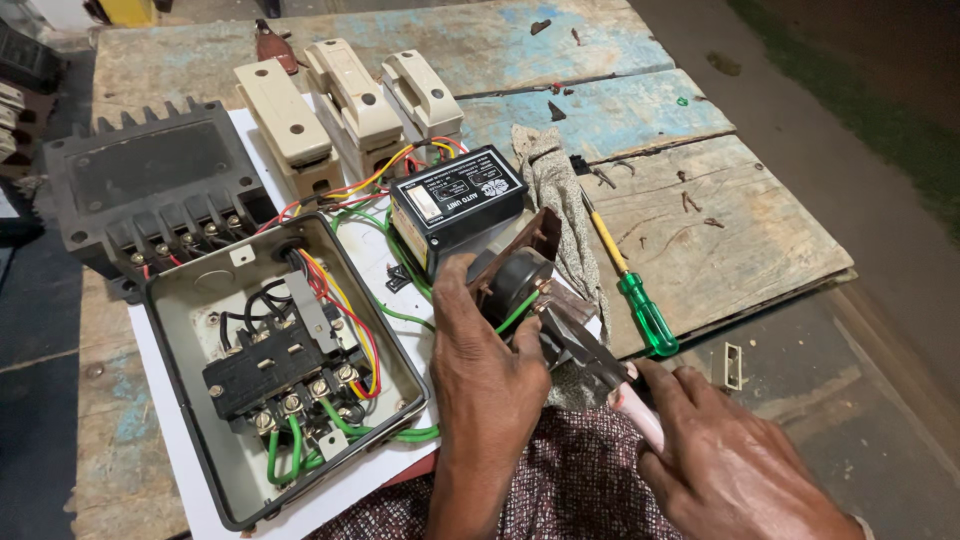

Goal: The person unscrews an electrical component from a wooden board, removes wires with pliers, and then cleans the component's surface using a cloth.

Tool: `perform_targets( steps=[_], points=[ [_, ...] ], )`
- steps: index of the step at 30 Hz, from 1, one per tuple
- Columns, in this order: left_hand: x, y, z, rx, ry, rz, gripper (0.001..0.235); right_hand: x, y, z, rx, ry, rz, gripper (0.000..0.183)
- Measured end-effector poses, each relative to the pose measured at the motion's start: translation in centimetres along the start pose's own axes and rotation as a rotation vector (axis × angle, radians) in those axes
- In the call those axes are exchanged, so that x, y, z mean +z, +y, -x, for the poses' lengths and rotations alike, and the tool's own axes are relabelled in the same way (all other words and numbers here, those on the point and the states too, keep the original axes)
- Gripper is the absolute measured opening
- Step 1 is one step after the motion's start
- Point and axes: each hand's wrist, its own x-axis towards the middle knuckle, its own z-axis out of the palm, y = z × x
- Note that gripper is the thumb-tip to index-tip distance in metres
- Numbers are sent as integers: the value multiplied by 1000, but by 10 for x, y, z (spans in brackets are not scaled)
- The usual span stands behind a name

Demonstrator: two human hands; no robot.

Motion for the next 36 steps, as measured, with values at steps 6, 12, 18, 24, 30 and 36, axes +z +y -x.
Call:
perform_targets(
  steps=[6,12,18,24,30,36],
  points=[
    [-2,2,0,28,7,-4,80,8,6,-5,-51,100,83,74],
    [-4,5,1,16,6,-7,82,14,20,-14,-165,240,158,85],
    [-2,2,1,64,20,-33,81,-1,14,-10,-80,66,62,82],
    [-1,3,0,31,17,-56,80,-26,0,0,18,-136,-145,70],
    [1,-1,0,20,-5,-57,80,-29,10,-8,8,-218,-227,69],
    [2,-2,0,72,37,-71,78,-10,41,-31,49,-273,-458,75]
  ],
)
